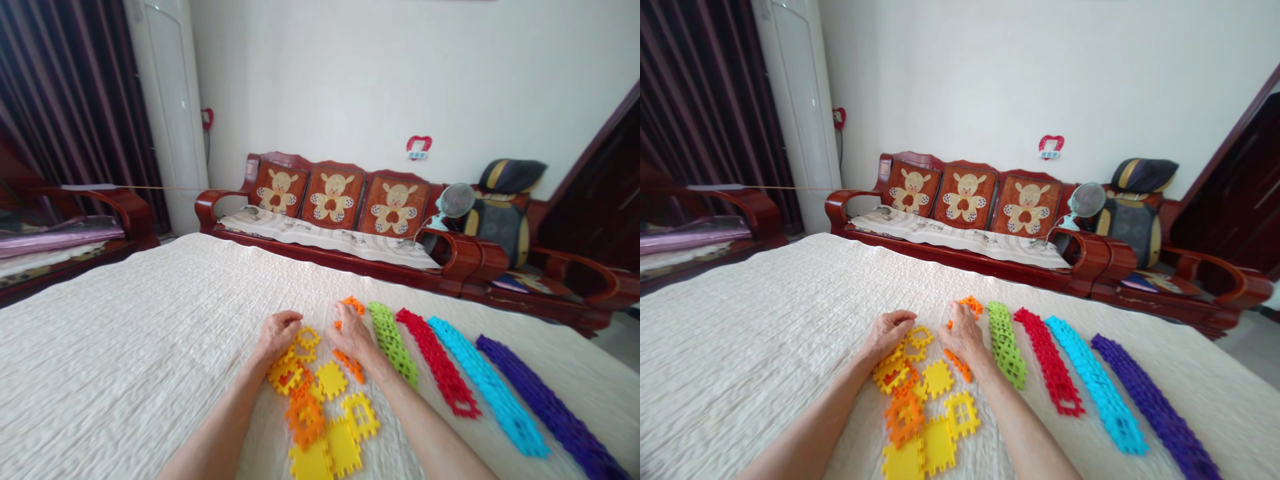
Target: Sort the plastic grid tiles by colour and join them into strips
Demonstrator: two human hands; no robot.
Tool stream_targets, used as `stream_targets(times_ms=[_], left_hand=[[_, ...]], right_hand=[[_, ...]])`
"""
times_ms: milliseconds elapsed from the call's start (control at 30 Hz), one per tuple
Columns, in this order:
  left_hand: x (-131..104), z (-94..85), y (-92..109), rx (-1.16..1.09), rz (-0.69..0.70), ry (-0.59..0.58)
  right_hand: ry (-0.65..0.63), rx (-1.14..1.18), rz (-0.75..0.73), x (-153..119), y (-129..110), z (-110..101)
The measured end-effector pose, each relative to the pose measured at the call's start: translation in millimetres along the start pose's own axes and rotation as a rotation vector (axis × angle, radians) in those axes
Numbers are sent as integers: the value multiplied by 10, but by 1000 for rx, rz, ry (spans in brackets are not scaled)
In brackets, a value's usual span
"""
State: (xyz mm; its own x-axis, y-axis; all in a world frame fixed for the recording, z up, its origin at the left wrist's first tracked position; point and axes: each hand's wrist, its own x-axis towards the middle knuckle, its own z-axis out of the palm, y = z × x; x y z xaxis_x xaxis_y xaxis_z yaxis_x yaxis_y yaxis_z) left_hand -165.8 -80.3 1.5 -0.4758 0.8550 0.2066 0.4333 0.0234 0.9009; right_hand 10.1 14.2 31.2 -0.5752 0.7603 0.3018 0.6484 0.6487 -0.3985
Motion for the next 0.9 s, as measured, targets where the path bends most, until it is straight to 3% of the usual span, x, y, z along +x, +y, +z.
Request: stream_targets(times_ms=[100,200,433,600,767,900], left_hand=[[3,3,-12,-10,-1,-2],[-5,-3,4,-10,3,-9],[-11,-11,40,8,-13,-16],[-26,-20,61,10,-4,-6],[-28,-20,61,18,-2,-8],[-19,-12,37,8,3,-10]], right_hand=[[-75,-17,7,-30,-60,-18],[-43,-24,-31,-37,-93,-24],[225,-164,132,147,63,-115],[359,-169,142,266,213,17],[341,-138,142,369,309,167],[351,-44,92,392,342,57]])
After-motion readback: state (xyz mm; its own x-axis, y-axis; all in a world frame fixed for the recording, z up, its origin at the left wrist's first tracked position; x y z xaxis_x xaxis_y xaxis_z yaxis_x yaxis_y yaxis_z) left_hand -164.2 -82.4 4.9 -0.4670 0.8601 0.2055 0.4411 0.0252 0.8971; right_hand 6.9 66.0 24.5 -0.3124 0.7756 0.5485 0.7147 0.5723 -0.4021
